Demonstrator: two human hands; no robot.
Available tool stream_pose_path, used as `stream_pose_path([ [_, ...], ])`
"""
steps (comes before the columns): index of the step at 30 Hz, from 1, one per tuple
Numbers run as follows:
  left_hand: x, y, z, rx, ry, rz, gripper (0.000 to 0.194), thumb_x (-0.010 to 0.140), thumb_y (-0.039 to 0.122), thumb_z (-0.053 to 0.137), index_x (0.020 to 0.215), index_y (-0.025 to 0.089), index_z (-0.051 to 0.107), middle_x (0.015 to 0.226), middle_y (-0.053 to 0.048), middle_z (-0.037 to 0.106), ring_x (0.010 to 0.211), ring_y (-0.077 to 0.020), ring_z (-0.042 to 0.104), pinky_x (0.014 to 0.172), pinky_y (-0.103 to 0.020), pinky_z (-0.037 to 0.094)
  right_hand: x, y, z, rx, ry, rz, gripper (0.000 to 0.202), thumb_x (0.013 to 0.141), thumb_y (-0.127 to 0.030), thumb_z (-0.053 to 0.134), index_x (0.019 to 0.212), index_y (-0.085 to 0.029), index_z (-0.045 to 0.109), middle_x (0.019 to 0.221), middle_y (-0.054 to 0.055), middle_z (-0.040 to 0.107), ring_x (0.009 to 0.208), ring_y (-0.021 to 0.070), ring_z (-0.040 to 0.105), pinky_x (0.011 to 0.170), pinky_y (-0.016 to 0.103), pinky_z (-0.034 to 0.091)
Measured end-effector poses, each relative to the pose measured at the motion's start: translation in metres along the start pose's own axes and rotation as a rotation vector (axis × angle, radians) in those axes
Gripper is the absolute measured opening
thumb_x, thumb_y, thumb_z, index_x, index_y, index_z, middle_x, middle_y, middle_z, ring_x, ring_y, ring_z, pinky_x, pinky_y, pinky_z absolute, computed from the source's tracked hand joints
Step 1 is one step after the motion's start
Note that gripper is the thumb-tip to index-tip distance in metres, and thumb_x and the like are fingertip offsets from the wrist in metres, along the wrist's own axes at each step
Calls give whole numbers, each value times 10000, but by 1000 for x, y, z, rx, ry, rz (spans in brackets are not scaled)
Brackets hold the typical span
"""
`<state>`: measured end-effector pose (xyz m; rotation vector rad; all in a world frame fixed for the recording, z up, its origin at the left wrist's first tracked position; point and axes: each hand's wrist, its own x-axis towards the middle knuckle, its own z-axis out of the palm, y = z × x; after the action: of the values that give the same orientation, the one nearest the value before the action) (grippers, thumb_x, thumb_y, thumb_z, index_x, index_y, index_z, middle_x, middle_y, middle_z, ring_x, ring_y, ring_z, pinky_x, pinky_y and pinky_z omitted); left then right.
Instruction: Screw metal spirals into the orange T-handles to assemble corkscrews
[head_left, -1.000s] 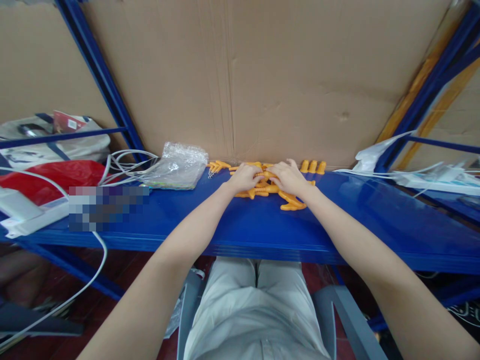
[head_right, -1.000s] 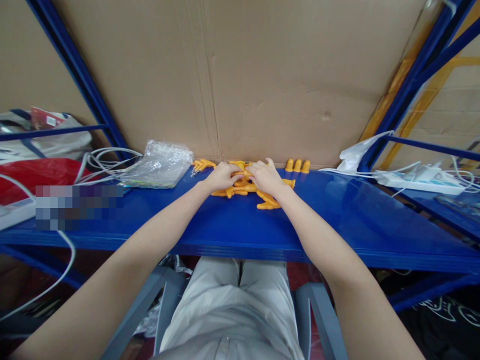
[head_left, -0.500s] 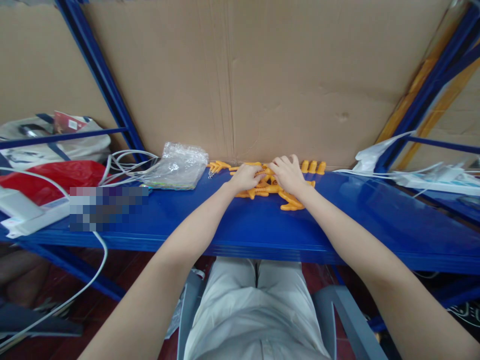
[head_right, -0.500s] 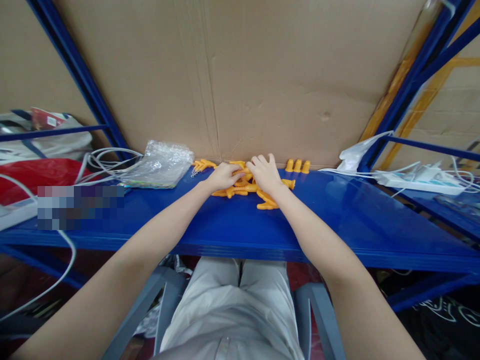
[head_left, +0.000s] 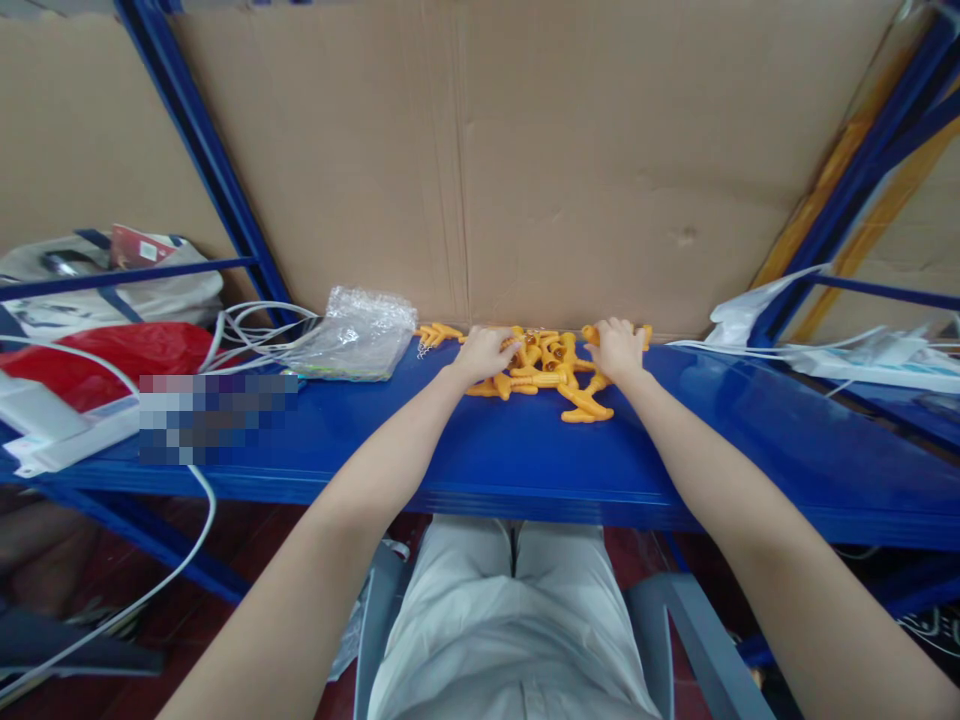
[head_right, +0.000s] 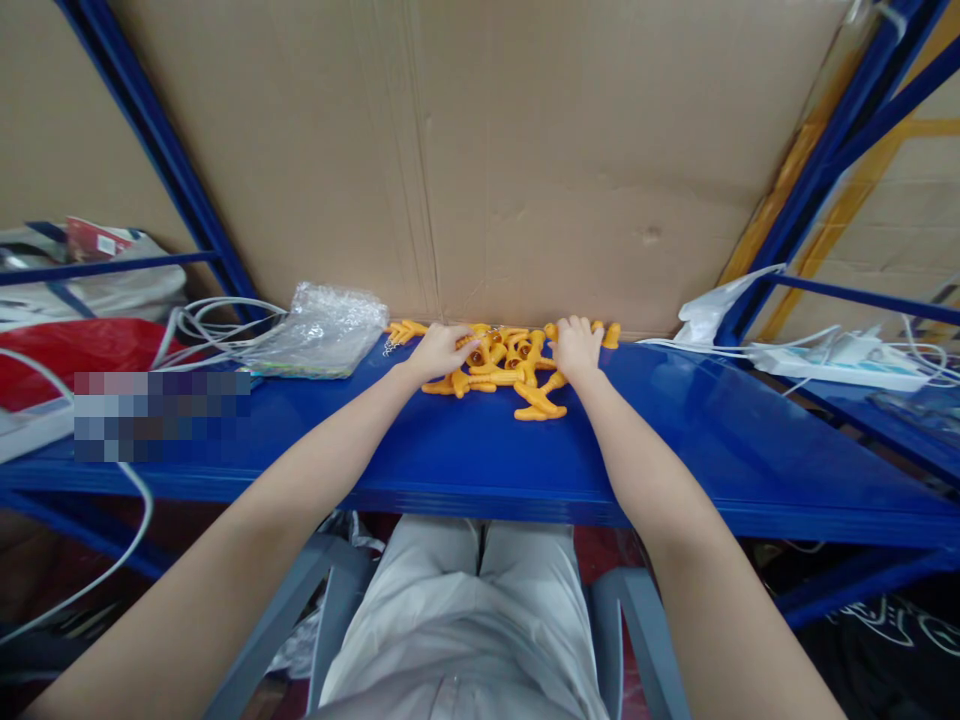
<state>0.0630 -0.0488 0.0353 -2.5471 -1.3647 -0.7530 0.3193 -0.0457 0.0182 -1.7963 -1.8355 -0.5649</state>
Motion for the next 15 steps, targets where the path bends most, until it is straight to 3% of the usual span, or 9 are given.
stream_pose_path([
  [3, 0, 0, 2, 22, 18, -29, 273, 1009, 259, 455, 943, 165, 703, 946, -111, 773, 954, -264, 709, 952, -389, 443, 7, 30, 8, 153, -180, 272, 222, 900, -234, 692, 1096, -132, 692, 1128, 162, 700, 1122, 313, 630, 945, 420, 476],
  [6, 1, 1, 5, 20, 41, -40, 256, 1015, 238, 440, 964, 168, 681, 999, -118, 768, 1033, -270, 699, 991, -407, 426, 11, 53, 15, 342, -294, 429, 99, 861, -237, 746, 855, -158, 688, 899, 104, 687, 1001, 288, 677, 866, 369, 518],
  [10, 1, 0, 6, 24, 56, -28, 244, 1019, 234, 428, 979, 181, 664, 1049, -115, 765, 1088, -272, 682, 984, -410, 428, 13, 71, 26, 505, -263, 507, 137, 799, -149, 775, 763, -169, 644, 838, 81, 667, 983, 283, 684, 878, 380, 540],
  [12, 2, 1, 5, 24, 46, -25, 246, 1020, 227, 422, 979, 177, 659, 1063, -119, 763, 1096, -276, 679, 987, -413, 422, 15, 75, 33, 547, -239, 533, 129, 765, -93, 772, 831, -143, 673, 891, 97, 689, 1018, 286, 689, 904, 377, 540],
  [15, 1, 3, 4, 20, 19, -35, 250, 1021, 210, 416, 994, 158, 659, 1080, -135, 757, 1108, -282, 680, 1000, -414, 408, 19, 77, 42, 704, -145, 537, 320, 710, -46, 770, 1014, -108, 693, 1006, 130, 714, 1069, 288, 698, 921, 372, 549],
])
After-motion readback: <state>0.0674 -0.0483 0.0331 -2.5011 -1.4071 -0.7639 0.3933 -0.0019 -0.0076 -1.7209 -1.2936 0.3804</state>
